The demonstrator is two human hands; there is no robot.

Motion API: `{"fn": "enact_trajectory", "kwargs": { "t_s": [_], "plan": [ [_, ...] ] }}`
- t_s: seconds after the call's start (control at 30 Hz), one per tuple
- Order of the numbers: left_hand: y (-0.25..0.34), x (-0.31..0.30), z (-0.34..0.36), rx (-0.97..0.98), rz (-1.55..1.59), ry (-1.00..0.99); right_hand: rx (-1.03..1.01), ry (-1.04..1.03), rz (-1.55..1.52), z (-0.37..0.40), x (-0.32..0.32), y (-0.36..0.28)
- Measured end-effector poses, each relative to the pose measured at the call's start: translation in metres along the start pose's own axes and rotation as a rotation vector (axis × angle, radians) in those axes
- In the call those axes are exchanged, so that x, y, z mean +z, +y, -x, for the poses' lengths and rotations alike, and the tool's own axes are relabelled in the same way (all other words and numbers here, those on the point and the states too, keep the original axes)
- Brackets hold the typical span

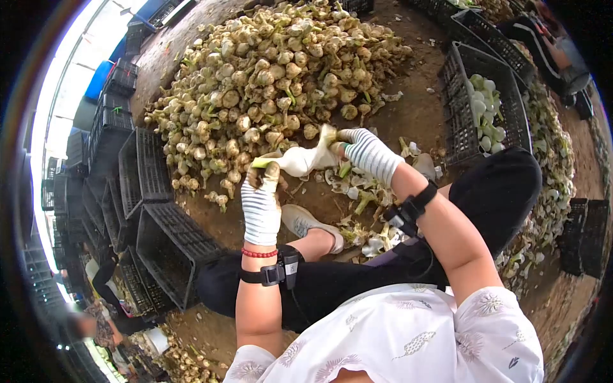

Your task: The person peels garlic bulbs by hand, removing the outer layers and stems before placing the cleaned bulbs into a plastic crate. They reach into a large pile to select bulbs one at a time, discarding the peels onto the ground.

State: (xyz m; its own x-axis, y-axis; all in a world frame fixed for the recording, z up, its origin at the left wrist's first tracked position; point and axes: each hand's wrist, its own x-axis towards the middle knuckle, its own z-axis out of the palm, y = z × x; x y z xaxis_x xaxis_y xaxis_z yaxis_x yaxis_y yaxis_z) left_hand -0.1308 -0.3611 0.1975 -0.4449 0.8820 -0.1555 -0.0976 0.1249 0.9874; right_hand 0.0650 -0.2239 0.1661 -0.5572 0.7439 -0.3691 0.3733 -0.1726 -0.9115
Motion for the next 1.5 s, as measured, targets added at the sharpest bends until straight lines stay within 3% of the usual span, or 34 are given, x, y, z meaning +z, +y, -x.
{"fn": "enact_trajectory", "kwargs": {
  "t_s": [0.07,0.13,0.17,0.2,0.27,0.33,0.4,0.47,0.5,0.53,0.6,0.67,0.73,0.8,0.87,0.9,0.93,0.97,1.0,1.07,1.1,1.2,1.23,1.27,1.33,1.4,1.47,1.5],
  "plan": [
    [-0.006,0.001,-0.001,0.022,-0.008,-0.007,-0.056,0.077,0.299,-0.015,-0.014,0.026],
    [0.002,0.001,0.002,0.182,-0.067,0.018,-0.108,0.181,0.654,-0.026,-0.028,0.055],
    [0.002,-0.001,0.002,0.173,-0.085,0.018,-0.108,0.148,0.445,-0.02,-0.028,0.053],
    [0.003,-0.001,0.002,0.171,-0.085,0.025,-0.109,0.141,0.446,-0.005,-0.023,0.03],
    [0.008,0.001,0.004,0.145,-0.126,0.006,-0.189,-0.156,0.134,0.025,-0.003,-0.03],
    [0.007,0.006,0.002,0.204,-0.152,-0.009,-0.687,0.026,0.454,0.017,0.019,-0.02],
    [0.007,0.006,0.003,0.219,-0.243,-0.008,-0.612,-0.051,0.42,0.011,0.016,-0.023],
    [0.009,0.002,0.005,0.214,-0.201,-0.018,-0.574,0.053,0.499,-0.01,0.001,-0.006],
    [0.01,-0.002,0.006,0.248,-0.236,-0.05,-0.538,0.22,0.426,-0.014,-0.007,-0.007],
    [0.01,-0.005,0.007,0.283,-0.269,-0.085,-0.413,0.245,0.424,-0.015,-0.021,-0.008],
    [0.01,-0.003,0.007,0.311,-0.262,-0.091,-0.412,0.144,0.306,-0.06,-0.046,0.081],
    [0.009,0.0,0.008,0.268,-0.214,-0.076,-0.35,0.207,0.977,-0.01,-0.035,0.02],
    [0.008,0.004,0.006,0.241,-0.245,-0.062,-0.338,0.116,0.605,0.016,-0.016,-0.017],
    [0.003,0.007,0.002,0.499,-0.374,-0.032,-0.2,-0.07,0.218,0.037,0.003,-0.051],
    [0.002,0.008,0.002,0.486,-0.368,-0.039,-0.163,-0.012,0.344,0.04,0.023,-0.064],
    [0.003,0.012,0.003,0.459,-0.313,-0.056,-0.334,0.054,0.248,0.042,0.032,-0.064],
    [0.006,0.015,0.005,0.43,-0.256,-0.074,-0.349,0.043,0.128,0.035,0.039,-0.052],
    [0.011,0.015,0.009,0.272,-0.138,-0.11,-0.285,0.008,0.029,0.028,0.042,-0.047],
    [0.009,0.015,0.008,0.275,-0.135,-0.104,-0.221,-0.029,-0.066,0.021,0.044,-0.044],
    [0.004,0.014,0.002,0.437,-0.21,-0.034,-0.049,-0.174,-0.673,0.018,0.046,-0.039],
    [0.003,0.013,0.001,0.415,-0.257,-0.057,0.058,-0.369,-0.9,0.013,0.044,-0.031],
    [0.004,0.017,0.005,0.108,0.103,-0.13,-0.082,-0.459,-0.93,0.018,0.049,-0.026],
    [0.003,0.015,0.003,0.108,0.105,-0.124,-0.034,-0.295,-0.672,0.015,0.047,-0.027],
    [0.0,0.012,0.0,0.126,0.018,-0.085,-0.032,-0.302,-0.668,0.013,0.042,-0.031],
    [-0.007,0.008,-0.001,0.139,-0.066,-0.041,-0.105,-0.132,-0.339,0.016,0.03,-0.046],
    [-0.018,0.01,-0.002,0.391,-0.153,-0.024,-0.17,-0.081,-0.359,0.023,0.038,-0.063],
    [-0.02,0.015,-0.003,0.462,-0.137,-0.021,-0.152,-0.093,-0.423,0.023,0.045,-0.071],
    [-0.007,0.018,0.0,0.489,-0.276,0.029,-0.188,-0.04,-0.37,0.018,0.05,-0.069]
  ]
}}
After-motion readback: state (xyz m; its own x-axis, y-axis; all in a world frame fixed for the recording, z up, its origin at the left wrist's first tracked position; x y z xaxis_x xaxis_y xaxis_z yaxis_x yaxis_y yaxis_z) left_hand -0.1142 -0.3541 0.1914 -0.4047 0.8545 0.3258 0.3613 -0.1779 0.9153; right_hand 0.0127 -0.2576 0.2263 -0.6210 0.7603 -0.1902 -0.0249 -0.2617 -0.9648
